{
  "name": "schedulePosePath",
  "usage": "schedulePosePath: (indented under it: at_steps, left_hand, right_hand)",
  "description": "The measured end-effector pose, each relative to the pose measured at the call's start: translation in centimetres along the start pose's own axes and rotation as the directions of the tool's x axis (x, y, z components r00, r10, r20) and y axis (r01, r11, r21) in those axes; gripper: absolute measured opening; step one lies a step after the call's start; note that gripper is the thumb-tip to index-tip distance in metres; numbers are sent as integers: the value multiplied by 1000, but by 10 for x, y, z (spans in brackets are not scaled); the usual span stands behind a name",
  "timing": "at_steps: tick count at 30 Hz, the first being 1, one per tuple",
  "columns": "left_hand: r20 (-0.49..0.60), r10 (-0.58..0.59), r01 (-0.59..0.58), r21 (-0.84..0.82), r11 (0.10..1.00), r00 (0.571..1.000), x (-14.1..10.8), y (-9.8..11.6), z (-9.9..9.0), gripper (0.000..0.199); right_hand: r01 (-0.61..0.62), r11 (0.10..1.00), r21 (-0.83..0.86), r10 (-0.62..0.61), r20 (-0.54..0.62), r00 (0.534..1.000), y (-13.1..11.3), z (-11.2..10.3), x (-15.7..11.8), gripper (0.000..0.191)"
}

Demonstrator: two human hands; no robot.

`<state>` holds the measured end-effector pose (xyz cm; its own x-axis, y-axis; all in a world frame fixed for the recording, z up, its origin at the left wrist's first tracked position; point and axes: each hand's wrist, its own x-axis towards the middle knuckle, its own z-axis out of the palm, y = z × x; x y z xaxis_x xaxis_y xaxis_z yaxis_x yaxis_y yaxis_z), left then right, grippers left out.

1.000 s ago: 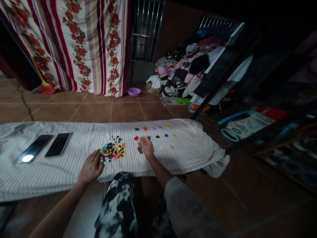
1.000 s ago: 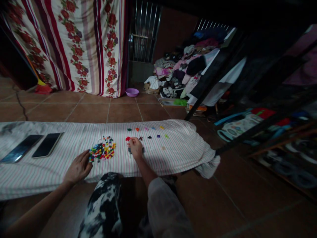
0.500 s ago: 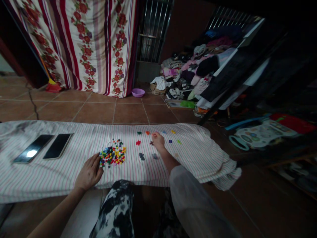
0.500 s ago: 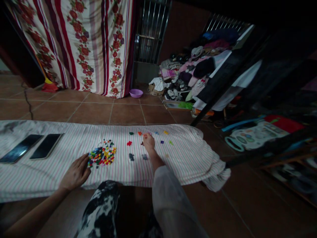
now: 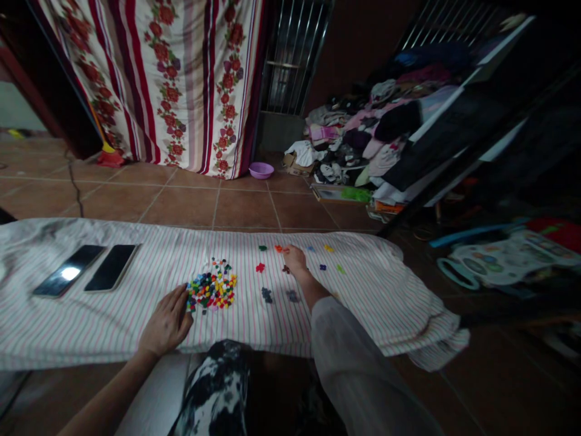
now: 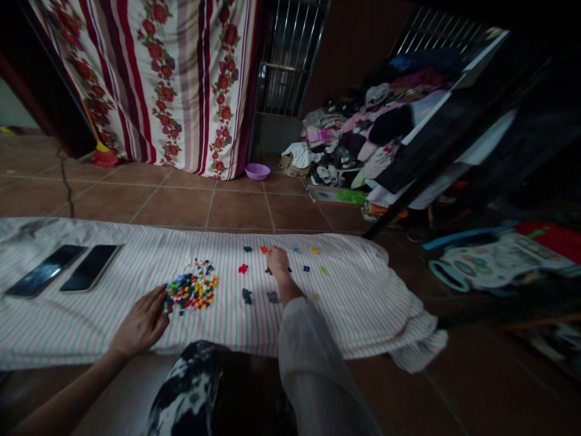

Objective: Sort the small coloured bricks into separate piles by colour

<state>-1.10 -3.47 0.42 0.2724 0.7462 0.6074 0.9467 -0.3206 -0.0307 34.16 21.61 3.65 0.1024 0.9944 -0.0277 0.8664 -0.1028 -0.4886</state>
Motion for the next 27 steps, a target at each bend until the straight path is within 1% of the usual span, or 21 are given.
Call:
schedulePosePath:
  at_steps: [3,7,9,12,15,17,20,22,24,27]
  left_hand:
    - [-2,-14,14,-18,1000,1000,-2,0,2,51]
    - [6,-30,30,-32,999,1000,-4,-2,5,52]
    - [5,-33,33,-38,999,999,-5,-2,6,51]
    - [10,-52,53,-58,997,999,-7,-3,8,52]
    - [19,-76,77,-78,994,997,-7,-3,9,51]
    - [25,-83,85,-86,993,996,-7,-2,9,50]
    - [45,-101,104,-86,991,994,-6,-1,7,47]
    - [58,-113,117,-82,990,992,-5,-1,6,46]
    - [73,-131,137,-95,986,989,-5,-1,6,46]
    - [91,-153,163,-111,980,984,-5,0,6,47]
  right_hand:
    - [-38,997,61,37,27,999,-2,3,1,32]
    - [26,997,75,-22,-50,998,-2,3,0,27]
    - [53,997,50,-49,-71,996,-1,0,-2,29]
    - [53,998,17,-52,-75,996,-1,-7,-7,32]
    - [67,997,34,-64,-84,994,-9,-14,-17,32]
    - [115,989,89,-107,-91,990,-18,-15,-28,30]
    - [234,948,216,-221,-84,972,-37,-7,-54,27]
    - [313,902,299,-308,-65,949,-49,3,-76,26]
    - [387,848,362,-399,-43,916,-59,16,-101,25]
    - [439,801,406,-494,35,869,-68,33,-137,22]
